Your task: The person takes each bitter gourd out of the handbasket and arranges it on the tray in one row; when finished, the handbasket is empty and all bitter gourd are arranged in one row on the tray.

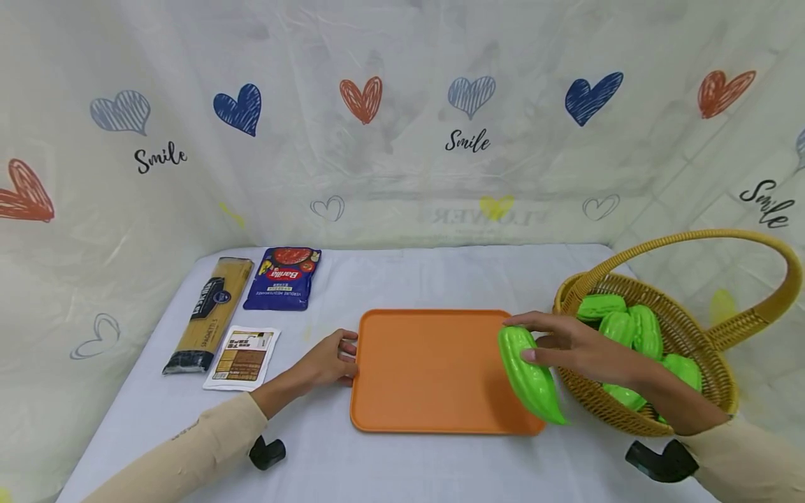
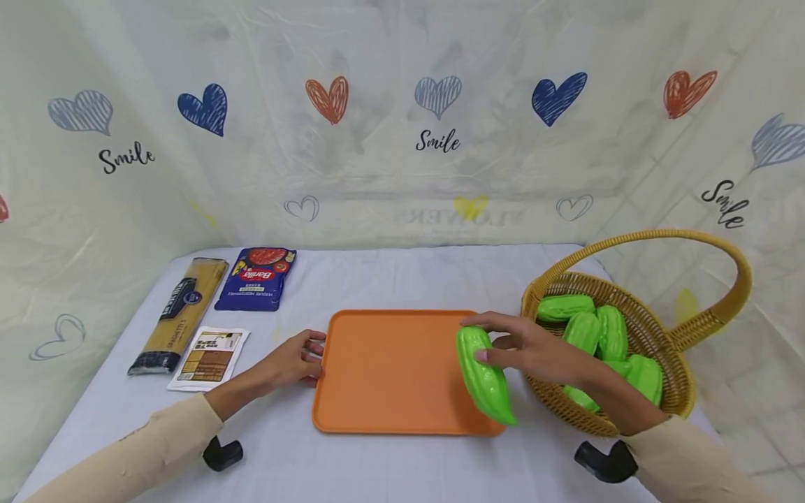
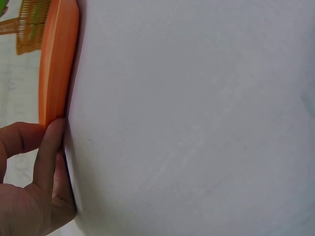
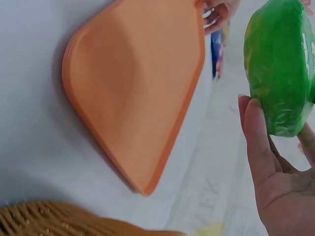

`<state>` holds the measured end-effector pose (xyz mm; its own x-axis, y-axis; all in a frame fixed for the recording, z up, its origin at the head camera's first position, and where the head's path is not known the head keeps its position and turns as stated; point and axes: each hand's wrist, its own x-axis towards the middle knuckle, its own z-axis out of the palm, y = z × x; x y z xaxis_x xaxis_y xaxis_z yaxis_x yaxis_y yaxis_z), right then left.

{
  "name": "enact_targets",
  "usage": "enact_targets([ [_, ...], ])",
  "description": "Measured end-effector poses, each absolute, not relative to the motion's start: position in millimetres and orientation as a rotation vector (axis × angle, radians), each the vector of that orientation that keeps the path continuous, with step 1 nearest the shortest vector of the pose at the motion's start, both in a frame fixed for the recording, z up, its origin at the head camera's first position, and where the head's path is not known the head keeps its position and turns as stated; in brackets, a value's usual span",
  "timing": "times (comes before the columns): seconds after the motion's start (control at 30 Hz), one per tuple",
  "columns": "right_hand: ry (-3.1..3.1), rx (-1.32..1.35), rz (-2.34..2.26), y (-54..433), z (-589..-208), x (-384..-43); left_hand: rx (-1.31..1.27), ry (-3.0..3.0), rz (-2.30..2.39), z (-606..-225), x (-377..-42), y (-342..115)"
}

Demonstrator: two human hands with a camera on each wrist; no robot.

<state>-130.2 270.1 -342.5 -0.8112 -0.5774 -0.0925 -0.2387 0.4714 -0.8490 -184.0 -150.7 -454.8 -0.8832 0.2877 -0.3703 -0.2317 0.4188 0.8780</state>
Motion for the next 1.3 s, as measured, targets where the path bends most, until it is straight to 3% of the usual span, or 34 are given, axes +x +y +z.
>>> enact_targets([
  [0.67,2.290,-0.592,-1.296,220.3,-372.0,-150.9,0.064,2.215,1.454,-456.3,-182.0,-152.7],
  [1.3,2.217,-0.535,-1.252,165.8,-382.6,-193.0,0.076,2.208,1.454,-453.6,-183.0,-153.4],
])
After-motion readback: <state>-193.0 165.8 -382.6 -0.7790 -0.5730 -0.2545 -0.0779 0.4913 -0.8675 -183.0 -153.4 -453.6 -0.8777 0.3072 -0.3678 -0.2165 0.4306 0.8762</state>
